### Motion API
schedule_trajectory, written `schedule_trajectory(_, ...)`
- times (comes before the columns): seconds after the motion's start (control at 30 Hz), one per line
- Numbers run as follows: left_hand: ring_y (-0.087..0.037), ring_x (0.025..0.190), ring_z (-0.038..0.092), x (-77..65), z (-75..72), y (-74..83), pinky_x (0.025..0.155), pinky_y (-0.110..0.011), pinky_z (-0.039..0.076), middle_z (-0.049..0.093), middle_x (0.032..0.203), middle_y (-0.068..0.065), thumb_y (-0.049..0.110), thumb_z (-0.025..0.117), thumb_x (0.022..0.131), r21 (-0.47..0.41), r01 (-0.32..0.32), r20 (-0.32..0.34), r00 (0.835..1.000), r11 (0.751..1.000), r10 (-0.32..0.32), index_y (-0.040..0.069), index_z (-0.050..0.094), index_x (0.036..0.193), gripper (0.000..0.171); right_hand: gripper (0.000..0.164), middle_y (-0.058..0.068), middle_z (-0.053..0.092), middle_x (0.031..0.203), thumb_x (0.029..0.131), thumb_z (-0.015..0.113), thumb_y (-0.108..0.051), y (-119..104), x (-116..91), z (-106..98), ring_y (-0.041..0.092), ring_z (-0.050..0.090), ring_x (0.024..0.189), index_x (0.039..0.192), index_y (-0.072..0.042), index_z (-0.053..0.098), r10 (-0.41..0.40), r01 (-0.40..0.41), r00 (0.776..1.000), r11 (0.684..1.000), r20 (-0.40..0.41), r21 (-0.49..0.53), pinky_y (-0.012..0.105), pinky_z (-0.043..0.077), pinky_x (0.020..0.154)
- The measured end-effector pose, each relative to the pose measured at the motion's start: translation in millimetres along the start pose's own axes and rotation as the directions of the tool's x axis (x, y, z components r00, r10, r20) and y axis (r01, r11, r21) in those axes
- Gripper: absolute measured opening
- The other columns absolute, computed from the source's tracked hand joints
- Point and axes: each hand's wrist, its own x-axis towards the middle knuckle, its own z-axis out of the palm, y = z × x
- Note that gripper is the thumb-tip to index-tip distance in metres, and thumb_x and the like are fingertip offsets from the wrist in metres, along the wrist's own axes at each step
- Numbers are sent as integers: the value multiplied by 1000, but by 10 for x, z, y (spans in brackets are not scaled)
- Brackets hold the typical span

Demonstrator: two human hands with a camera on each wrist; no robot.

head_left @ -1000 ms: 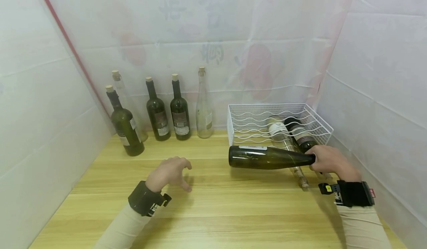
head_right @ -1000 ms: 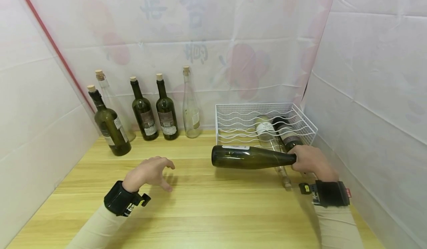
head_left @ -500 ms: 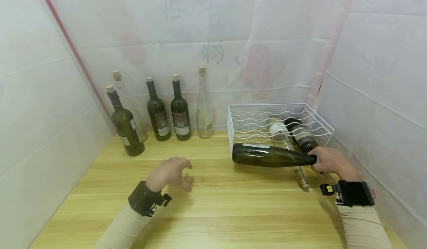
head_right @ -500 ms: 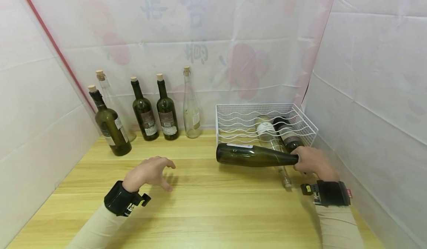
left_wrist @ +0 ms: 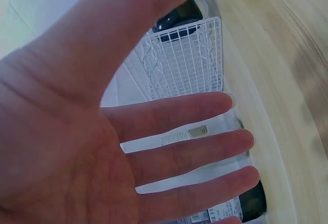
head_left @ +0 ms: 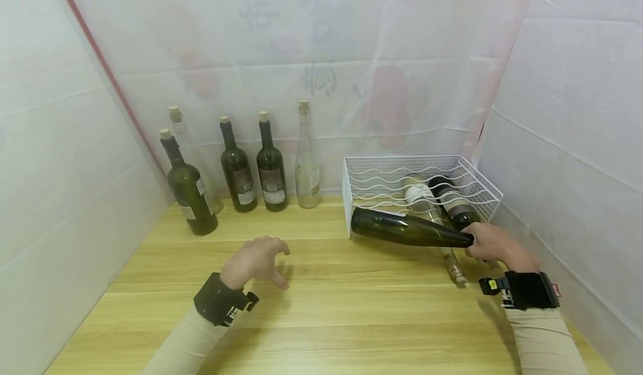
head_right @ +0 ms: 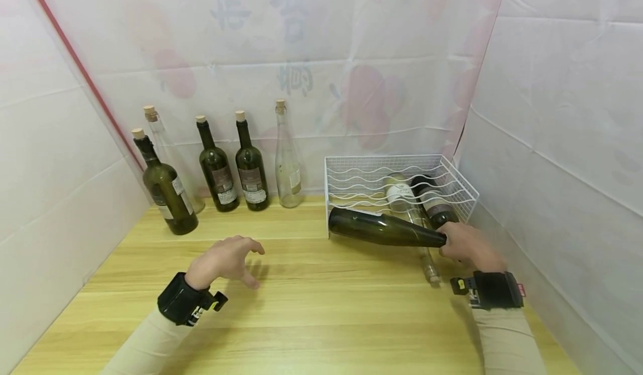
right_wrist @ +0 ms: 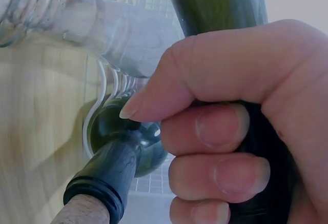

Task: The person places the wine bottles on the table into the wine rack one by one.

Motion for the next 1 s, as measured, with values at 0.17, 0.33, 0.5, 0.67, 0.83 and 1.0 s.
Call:
schedule_trajectory(0.17,-36,123,61,-5,-11,0,102,-57,52,68,134,-10,35,99,61,0,-6,-2,1000,1000,6,13,69,126,75,46,-7,40,54,83,60,-3,-35,22,6,9,37,49,124,16,62,-24,23,1000,999,19,23,27,35,54)
schedule_trajectory(0.33,-36,124,61,-3,-6,-1,102,-57,52,67,135,-10,35,99,61,-1,-1,1,1000,1000,1,14,69,127,75,54,-8,30,53,82,59,-3,-75,35,23,9,28,49,128,26,53,-51,51,999,999,-5,-4,31,39,65)
schedule_trajectory(0.5,-37,125,61,4,-2,-4,101,-58,52,67,136,-10,35,99,62,2,12,8,1000,1000,-12,15,69,128,75,25,-8,27,58,82,59,-3,-125,50,29,9,27,54,102,11,64,-76,75,997,997,-26,-35,31,33,64)
schedule_trajectory(0.67,-37,125,61,4,-7,-10,102,-57,52,67,136,-9,34,99,61,-6,10,11,1000,1000,-10,15,69,127,75,5,-7,28,61,84,59,-3,-134,43,38,10,27,56,82,-6,56,-72,71,997,997,-31,-39,30,28,60)
schedule_trajectory(0.83,-37,125,61,4,-4,-11,102,-58,52,67,136,-10,34,99,61,-7,9,9,1000,1000,-9,15,69,127,75,21,-7,26,61,85,57,-2,-116,32,61,10,25,55,73,-14,44,-63,62,997,998,-52,-25,28,23,58)
schedule_trajectory(1.0,-37,126,61,1,-15,-7,102,-58,52,67,137,-10,33,99,60,-5,10,8,1000,1000,-10,14,69,127,76,23,-6,28,63,83,59,-5,-136,23,69,11,28,56,72,-14,40,-30,30,998,1000,-61,-7,27,24,57)
